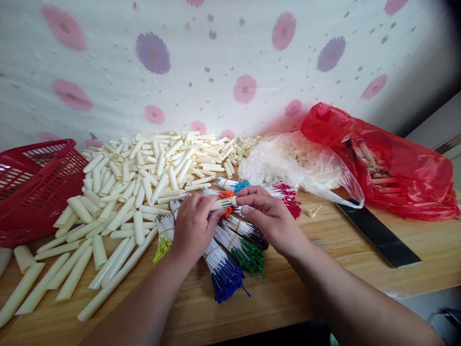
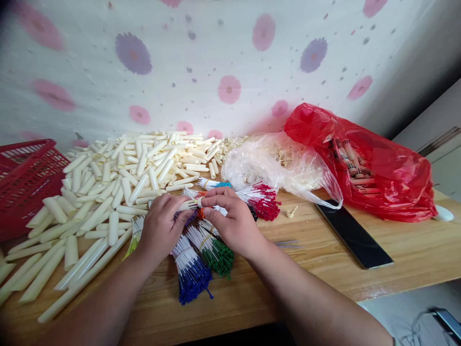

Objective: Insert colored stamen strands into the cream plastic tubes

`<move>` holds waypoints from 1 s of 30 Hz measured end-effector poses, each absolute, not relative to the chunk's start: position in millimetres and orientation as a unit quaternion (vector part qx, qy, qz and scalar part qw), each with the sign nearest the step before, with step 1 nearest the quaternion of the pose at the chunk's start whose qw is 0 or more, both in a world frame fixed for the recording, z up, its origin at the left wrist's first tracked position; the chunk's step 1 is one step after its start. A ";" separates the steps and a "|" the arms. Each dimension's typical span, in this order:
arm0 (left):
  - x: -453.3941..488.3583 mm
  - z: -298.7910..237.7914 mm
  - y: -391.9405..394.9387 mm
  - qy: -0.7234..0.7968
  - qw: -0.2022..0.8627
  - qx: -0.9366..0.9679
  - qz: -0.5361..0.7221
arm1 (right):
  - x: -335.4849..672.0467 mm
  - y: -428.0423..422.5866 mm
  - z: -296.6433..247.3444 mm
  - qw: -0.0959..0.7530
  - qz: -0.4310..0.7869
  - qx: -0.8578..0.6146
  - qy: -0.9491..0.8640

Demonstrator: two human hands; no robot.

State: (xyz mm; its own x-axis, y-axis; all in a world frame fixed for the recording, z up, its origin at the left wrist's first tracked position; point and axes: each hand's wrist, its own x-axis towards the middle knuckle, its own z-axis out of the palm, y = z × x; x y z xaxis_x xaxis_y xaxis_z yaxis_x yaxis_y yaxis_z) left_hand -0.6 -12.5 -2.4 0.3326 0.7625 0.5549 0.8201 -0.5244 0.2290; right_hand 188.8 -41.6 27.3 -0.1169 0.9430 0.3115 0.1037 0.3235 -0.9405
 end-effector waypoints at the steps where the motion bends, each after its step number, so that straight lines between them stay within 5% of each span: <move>1: -0.6 -1.8 -12.9 -0.485 0.041 -0.815 -0.315 | 189.8 -43.7 29.8 0.510 0.388 -0.413 -0.648; 8: -3.5 -3.9 -7.9 -0.482 -0.022 -0.801 -0.355 | 192.0 -49.2 30.8 0.509 0.353 -0.405 -0.672; 20: -1.6 -5.7 -7.9 -0.448 -0.320 -0.644 -0.530 | 264.0 -47.4 11.7 0.462 0.258 -0.604 -0.596; 25: -1.1 -7.0 -4.5 -0.401 -0.397 -0.569 -0.598 | 251.1 1.7 19.8 0.294 0.070 -0.651 -0.697; 30: -2.3 -5.1 -4.9 -0.392 -0.419 -0.549 -0.608 | 219.2 60.1 33.7 0.168 0.040 -0.655 -0.735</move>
